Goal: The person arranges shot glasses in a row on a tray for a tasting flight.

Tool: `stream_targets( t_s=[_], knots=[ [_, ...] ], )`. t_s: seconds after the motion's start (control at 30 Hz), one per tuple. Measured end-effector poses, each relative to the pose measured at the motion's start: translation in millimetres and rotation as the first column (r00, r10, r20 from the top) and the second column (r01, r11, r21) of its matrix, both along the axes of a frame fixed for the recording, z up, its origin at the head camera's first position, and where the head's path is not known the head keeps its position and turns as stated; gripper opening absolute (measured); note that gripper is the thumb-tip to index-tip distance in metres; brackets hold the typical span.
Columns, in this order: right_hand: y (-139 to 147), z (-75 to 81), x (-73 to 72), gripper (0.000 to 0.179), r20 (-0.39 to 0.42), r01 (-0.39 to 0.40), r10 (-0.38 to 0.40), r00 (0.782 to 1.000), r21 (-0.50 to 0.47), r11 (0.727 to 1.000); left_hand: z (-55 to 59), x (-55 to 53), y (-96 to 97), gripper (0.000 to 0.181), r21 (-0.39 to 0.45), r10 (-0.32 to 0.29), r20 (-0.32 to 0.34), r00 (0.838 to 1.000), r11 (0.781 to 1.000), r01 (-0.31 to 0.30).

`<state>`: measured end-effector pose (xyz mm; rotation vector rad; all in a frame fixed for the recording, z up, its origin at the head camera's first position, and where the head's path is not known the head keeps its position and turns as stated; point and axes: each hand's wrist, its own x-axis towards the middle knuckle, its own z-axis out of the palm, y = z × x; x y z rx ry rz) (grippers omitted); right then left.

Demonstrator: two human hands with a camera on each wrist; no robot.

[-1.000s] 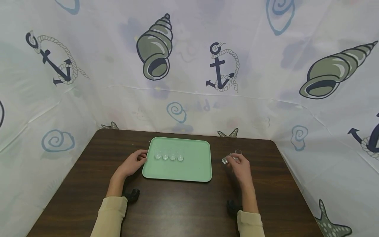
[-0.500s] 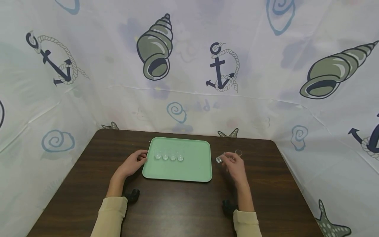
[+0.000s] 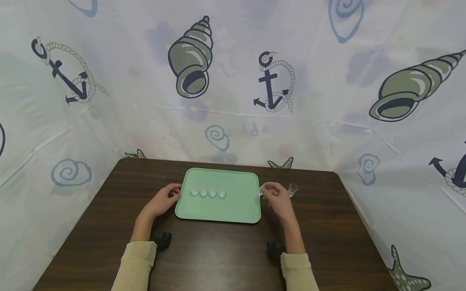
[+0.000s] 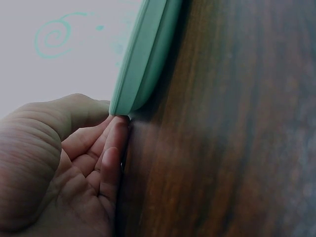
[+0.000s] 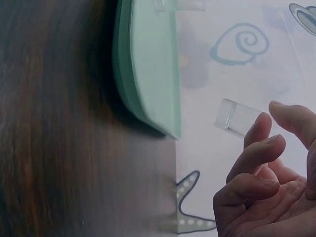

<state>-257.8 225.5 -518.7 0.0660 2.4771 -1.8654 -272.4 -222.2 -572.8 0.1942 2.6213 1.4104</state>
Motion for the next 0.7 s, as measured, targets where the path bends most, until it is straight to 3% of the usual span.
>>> stream_targets(
  t_s=[0.47,0.7],
  knots=[
    [-20.9,-9.0,-4.1,0.042,-0.031,-0.040,0.041,0.999,0.019,0.999,1.7,0.5,-0.3,0.047,-0.008,0.002,-0.006,1.000,1.000,-0.002],
    [-27.8,-8.9,-5.3,0.044,-0.005,-0.052,0.052,0.999,0.024,0.998,1.8,0.3,0.2,0.047,-0.007,-0.004,-0.005,1.000,1.000,0.004]
  ],
)
